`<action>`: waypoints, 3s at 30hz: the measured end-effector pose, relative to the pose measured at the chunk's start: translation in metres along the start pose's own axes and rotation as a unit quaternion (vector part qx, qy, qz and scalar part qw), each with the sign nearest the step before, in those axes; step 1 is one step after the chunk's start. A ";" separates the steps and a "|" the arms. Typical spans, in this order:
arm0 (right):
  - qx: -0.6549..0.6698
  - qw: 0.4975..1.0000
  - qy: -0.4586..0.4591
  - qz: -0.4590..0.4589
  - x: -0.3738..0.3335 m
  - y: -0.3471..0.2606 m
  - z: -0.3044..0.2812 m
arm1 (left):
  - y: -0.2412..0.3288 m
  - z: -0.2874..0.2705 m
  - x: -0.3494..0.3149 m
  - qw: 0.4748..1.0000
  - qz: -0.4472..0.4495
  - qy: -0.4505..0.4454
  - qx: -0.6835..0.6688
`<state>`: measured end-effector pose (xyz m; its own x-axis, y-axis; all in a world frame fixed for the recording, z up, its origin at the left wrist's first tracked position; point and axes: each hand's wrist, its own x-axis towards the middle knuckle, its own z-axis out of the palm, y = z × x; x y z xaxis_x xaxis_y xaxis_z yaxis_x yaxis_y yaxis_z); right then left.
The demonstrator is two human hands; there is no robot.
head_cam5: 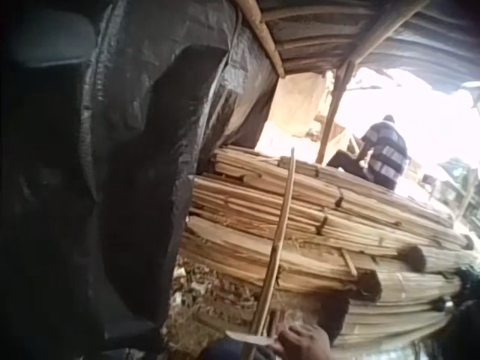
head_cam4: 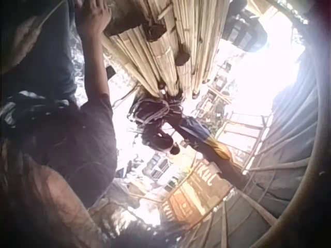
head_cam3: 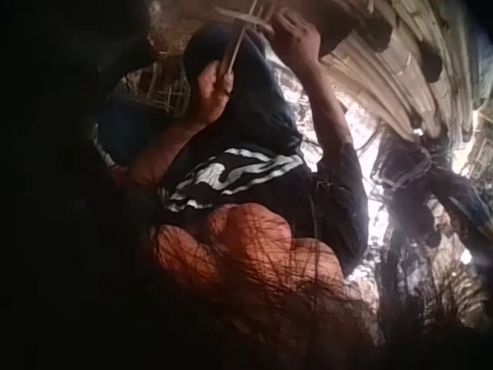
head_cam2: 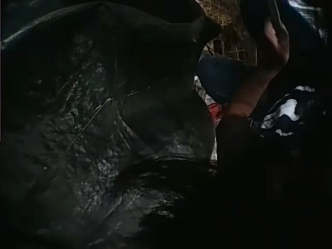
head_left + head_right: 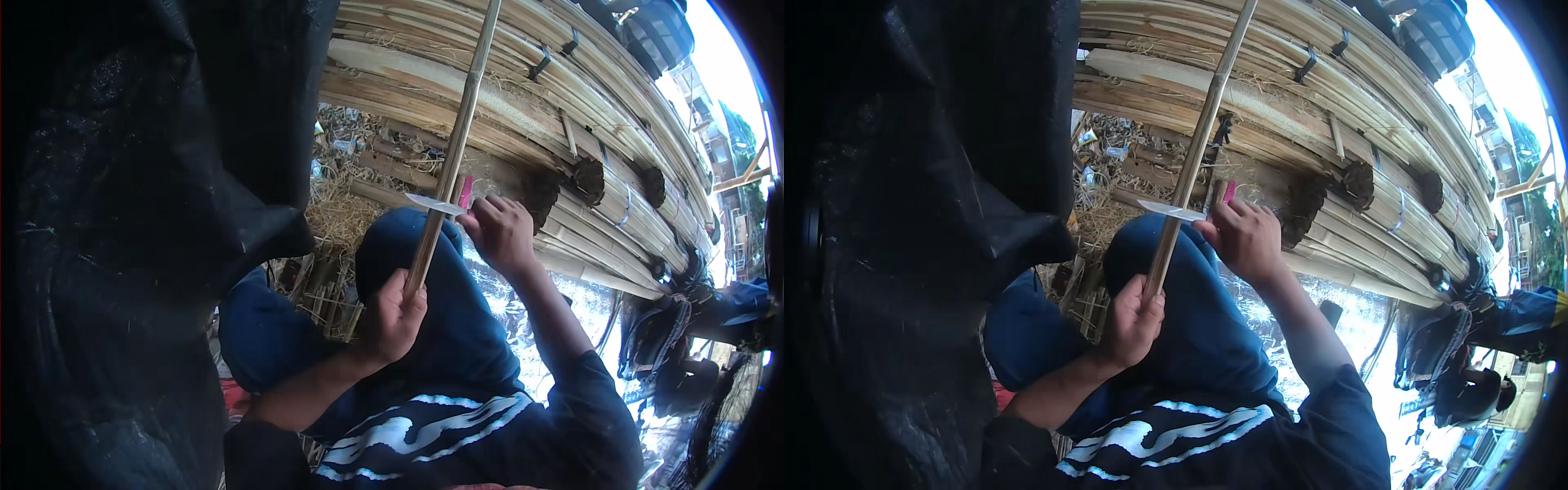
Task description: The recorder uses a small knife to shave and smooth a long strip of bamboo while sitting in a workshop.
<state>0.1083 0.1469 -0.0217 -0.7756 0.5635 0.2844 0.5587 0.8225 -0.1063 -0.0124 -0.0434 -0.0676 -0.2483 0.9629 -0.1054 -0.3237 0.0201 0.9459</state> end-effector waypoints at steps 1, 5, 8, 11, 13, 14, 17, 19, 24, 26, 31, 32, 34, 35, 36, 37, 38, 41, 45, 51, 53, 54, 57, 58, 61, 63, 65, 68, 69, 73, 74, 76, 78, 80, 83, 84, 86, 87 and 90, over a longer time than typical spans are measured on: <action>-0.007 1.000 -0.009 0.010 0.001 -0.004 0.000 | 0.000 -0.001 0.002 1.000 0.011 -0.004 0.018; 0.034 0.999 0.008 -0.030 -0.003 -0.012 -0.003 | 0.007 0.000 -0.003 0.999 -0.016 0.012 0.040; 0.002 0.999 -0.023 0.043 0.000 -0.014 -0.001 | 0.010 0.001 -0.001 0.997 -0.010 0.008 0.074; -0.005 0.999 0.020 -0.033 -0.005 -0.011 -0.003 | 0.006 0.003 -0.005 0.998 -0.026 0.018 0.055; -0.030 0.998 0.027 0.038 0.008 0.002 -0.001 | 0.003 0.002 -0.001 0.997 0.040 0.011 0.071; -0.030 0.998 0.029 0.055 0.010 0.003 0.000 | 0.001 0.002 -0.001 0.997 0.042 0.009 0.071; -0.028 0.998 0.018 -0.052 -0.002 -0.004 0.000 | -0.003 0.001 -0.003 0.998 0.026 0.011 0.059; -0.036 0.998 0.042 -0.002 0.011 0.009 0.002 | -0.001 0.000 -0.002 0.995 0.053 0.005 0.079; -0.021 0.998 0.035 -0.055 0.002 -0.003 0.002 | 0.005 0.000 -0.002 0.996 0.029 0.014 0.081; -0.024 0.998 0.052 0.017 0.016 0.012 0.001 | 0.005 0.000 -0.004 0.995 0.024 0.022 0.099; -0.028 0.999 0.018 -0.041 0.007 0.002 0.002 | 0.003 -0.002 -0.005 0.992 0.044 0.028 0.113; -0.035 0.999 0.032 -0.007 0.015 0.010 0.002 | 0.003 -0.002 -0.006 0.992 0.046 0.028 0.113; -0.056 0.997 0.037 0.024 0.016 0.005 0.003 | 0.005 -0.002 -0.005 0.993 0.027 0.027 0.112; -0.052 0.997 0.050 -0.012 0.013 0.005 0.005 | 0.003 -0.003 -0.005 0.993 0.030 0.026 0.113; -0.047 0.996 0.063 -0.047 0.012 0.006 0.007 | 0.001 -0.005 -0.007 0.993 0.038 0.029 0.108; -0.053 0.997 0.053 -0.023 0.018 0.013 0.005 | -0.002 -0.005 -0.010 0.993 0.044 0.032 0.103; -0.058 0.997 0.043 0.001 0.024 0.019 0.001 | -0.003 -0.005 -0.010 0.993 0.045 0.031 0.102; -0.047 0.996 0.066 -0.041 0.019 0.004 0.013 | -0.005 -0.007 -0.005 0.997 0.021 0.032 0.067; -0.077 0.994 0.079 0.022 0.024 0.025 0.018 | -0.005 -0.007 -0.010 0.998 0.018 0.024 0.057; -0.067 0.994 0.079 0.028 0.031 0.026 0.018 | -0.003 -0.010 -0.010 0.999 0.004 0.009 0.045; -0.073 0.994 0.074 -0.022 0.028 0.015 0.021 | -0.005 -0.012 -0.010 0.999 0.010 0.006 0.046; -0.071 0.992 0.077 -0.074 0.022 0.009 0.023 | -0.010 -0.013 -0.015 0.999 0.005 0.009 0.048; -0.106 0.992 0.066 0.030 0.041 0.041 0.019 | -0.008 -0.012 -0.013 0.999 0.010 0.002 0.048; -0.120 0.989 0.059 0.056 0.047 0.044 0.018 | -0.006 -0.013 -0.010 0.999 0.018 -0.001 0.049; -0.087 0.987 0.128 -0.047 0.040 0.037 0.036 | -0.006 -0.012 -0.016 1.000 -0.026 0.003 0.009; -0.113 0.986 0.124 0.008 0.052 0.059 0.025 | -0.008 -0.012 -0.014 1.000 -0.005 -0.002 0.030; -0.139 0.984 0.017 0.110 0.064 0.061 0.020 | -0.006 -0.013 -0.012 0.998 0.018 -0.005 0.055; -0.099 0.975 0.168 -0.105 0.047 0.043 0.025 | -0.005 -0.011 -0.015 0.999 -0.034 -0.010 -0.011; -0.152 0.984 0.069 0.059 0.062 0.060 0.026 | -0.008 -0.014 -0.013 1.000 -0.008 -0.013 0.016; -0.143 0.989 0.016 0.030 0.064 0.048 0.027 | -0.004 -0.011 -0.018 0.998 -0.048 -0.016 -0.036; -0.119 0.985 0.118 -0.049 0.058 0.052 0.031 | -0.002 -0.011 -0.016 0.998 -0.046 -0.016 -0.035; -0.109 0.986 0.086 0.093 0.082 0.092 0.016 | 0.001 -0.009 -0.016 0.996 -0.049 -0.035 -0.065; -0.108 0.986 0.094 0.089 0.089 0.094 0.023 | 0.008 -0.007 -0.011 0.995 -0.065 -0.029 -0.067; -0.089 0.984 0.090 0.129 0.083 0.070 0.033 | 0.011 -0.005 -0.011 0.994 -0.082 -0.020 -0.075; -0.057 0.988 0.120 0.083 0.072 0.065 0.045 | 0.011 -0.010 -0.012 0.993 -0.086 -0.030 -0.081; -0.056 0.988 0.134 0.048 0.071 0.068 0.046 | 0.012 -0.010 -0.009 0.993 -0.084 -0.033 -0.080; -0.057 0.987 0.113 0.103 0.086 0.083 0.033 | 0.017 -0.010 -0.010 0.988 -0.111 -0.037 -0.103; -0.075 0.988 0.090 0.097 0.087 0.081 0.031 | 0.017 -0.009 -0.013 0.988 -0.112 -0.037 -0.102; -0.113 0.989 0.087 -0.032 0.083 0.062 0.042 | 0.014 -0.010 -0.009 0.987 -0.116 -0.028 -0.110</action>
<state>0.0661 0.2474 -0.0447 -0.7606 0.4729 0.4448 0.5765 0.8070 0.1280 -0.0238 -0.0543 -0.0560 -0.0947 0.9528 -0.2883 -0.5573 0.1893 0.8085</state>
